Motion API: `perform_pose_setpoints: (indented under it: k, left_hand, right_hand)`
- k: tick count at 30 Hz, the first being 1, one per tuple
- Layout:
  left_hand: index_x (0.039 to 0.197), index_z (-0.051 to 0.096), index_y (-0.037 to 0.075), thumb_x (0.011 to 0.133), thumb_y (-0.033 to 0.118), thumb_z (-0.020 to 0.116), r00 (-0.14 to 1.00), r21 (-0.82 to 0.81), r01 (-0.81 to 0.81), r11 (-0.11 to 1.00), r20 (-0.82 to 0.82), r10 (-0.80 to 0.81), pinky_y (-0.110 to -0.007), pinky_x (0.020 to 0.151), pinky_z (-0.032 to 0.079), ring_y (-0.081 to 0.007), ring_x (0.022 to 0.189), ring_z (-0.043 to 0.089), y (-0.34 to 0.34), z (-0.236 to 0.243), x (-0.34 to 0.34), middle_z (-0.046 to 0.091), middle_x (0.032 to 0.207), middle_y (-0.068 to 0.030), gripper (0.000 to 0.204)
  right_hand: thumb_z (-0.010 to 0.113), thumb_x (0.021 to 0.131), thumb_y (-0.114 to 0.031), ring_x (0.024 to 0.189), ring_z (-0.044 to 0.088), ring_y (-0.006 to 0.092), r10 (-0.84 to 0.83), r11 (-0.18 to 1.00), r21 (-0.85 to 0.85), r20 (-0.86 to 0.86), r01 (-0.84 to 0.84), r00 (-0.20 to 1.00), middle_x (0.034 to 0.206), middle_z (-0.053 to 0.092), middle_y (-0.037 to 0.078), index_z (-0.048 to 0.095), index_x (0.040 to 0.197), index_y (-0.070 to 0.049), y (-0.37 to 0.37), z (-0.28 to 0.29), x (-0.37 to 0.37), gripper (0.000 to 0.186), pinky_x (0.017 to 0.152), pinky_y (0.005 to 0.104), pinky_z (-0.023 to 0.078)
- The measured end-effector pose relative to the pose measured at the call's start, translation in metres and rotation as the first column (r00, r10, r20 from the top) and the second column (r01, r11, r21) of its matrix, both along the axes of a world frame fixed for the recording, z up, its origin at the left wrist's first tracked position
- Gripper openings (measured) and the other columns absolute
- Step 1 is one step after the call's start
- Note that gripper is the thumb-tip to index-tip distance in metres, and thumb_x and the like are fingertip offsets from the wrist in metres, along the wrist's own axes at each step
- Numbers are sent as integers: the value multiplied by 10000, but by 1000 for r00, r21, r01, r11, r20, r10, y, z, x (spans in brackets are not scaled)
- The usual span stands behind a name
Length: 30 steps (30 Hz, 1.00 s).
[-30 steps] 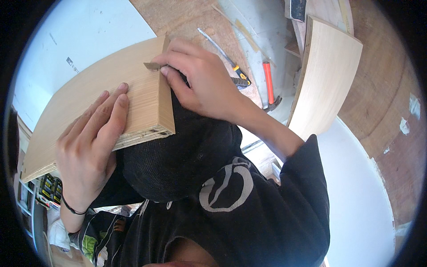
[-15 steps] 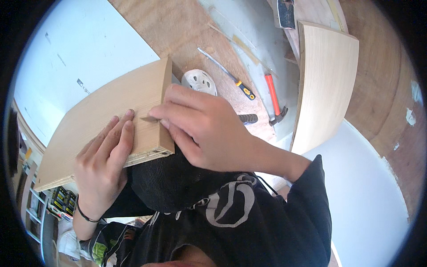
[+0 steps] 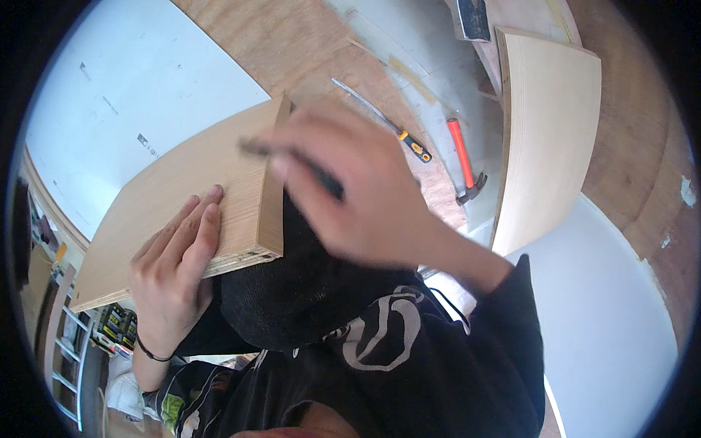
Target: The person holds a curved wooden board and uses a metal file to smooth its edges. They switch to a utility knife to scrape and refine the edge, then return to filing. The process repeats with alternating tools to shape the wood.
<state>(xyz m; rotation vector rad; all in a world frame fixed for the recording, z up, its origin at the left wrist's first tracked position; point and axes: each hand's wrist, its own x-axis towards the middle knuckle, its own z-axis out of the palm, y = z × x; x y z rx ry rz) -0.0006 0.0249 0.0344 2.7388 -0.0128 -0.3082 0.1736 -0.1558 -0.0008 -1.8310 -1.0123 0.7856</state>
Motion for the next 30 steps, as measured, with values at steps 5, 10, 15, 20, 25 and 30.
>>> perform_pose_setpoints:
  k: [5,10,15,20,25,30]
  left_hand:
    - [1102,613,51,823,68,626,1000,0,-7,1000,-12,7,-372,823,595,-320,1044,704,-4,1,1,704,1179,-118,280]
    - [1108,620,41,806,44,645,998,-27,-40,999,-41,39,-385,836,591,-325,1057,700,-3,0,1,706,1176,-123,304]
    - [1155,626,57,797,53,682,995,-3,-59,998,-83,58,-392,854,598,-320,1083,690,-3,-1,0,707,1182,-110,362]
    - [1163,634,82,829,108,686,997,20,-60,998,-54,61,-393,859,608,-312,1083,689,-5,-4,-2,713,1174,-83,338]
    - [1144,631,76,834,111,685,998,24,-56,998,-41,57,-382,831,613,-310,1059,700,-5,-3,-2,722,1149,-90,316]
    - [1092,622,62,831,99,680,999,22,-44,999,-26,45,-362,793,609,-310,1013,718,-4,-4,0,731,1111,-109,270]
  right_hand:
    - [632,911,-141,770,647,248,-69,987,-146,21,71,997,906,675,155,678,1095,8,18,-124,3,242,714,338,514]
    - [585,883,-136,939,641,391,-84,994,-76,-27,82,996,996,682,208,702,1047,-9,23,-185,-11,238,844,464,499]
    - [567,879,-126,995,634,386,-59,987,-155,-60,50,996,1020,680,222,693,1069,5,27,-187,-13,264,891,461,493]
    - [550,885,-121,1016,634,376,-6,984,-178,43,13,999,1030,683,216,696,1078,0,28,-184,-10,271,933,458,490]
    - [546,891,-126,1021,636,364,58,977,-208,83,-40,995,1045,683,199,699,1092,-22,29,-182,-8,273,933,460,493]
    - [600,899,-144,907,646,376,41,993,-113,195,-19,980,985,683,178,696,1058,-15,28,-181,-8,226,818,442,514]
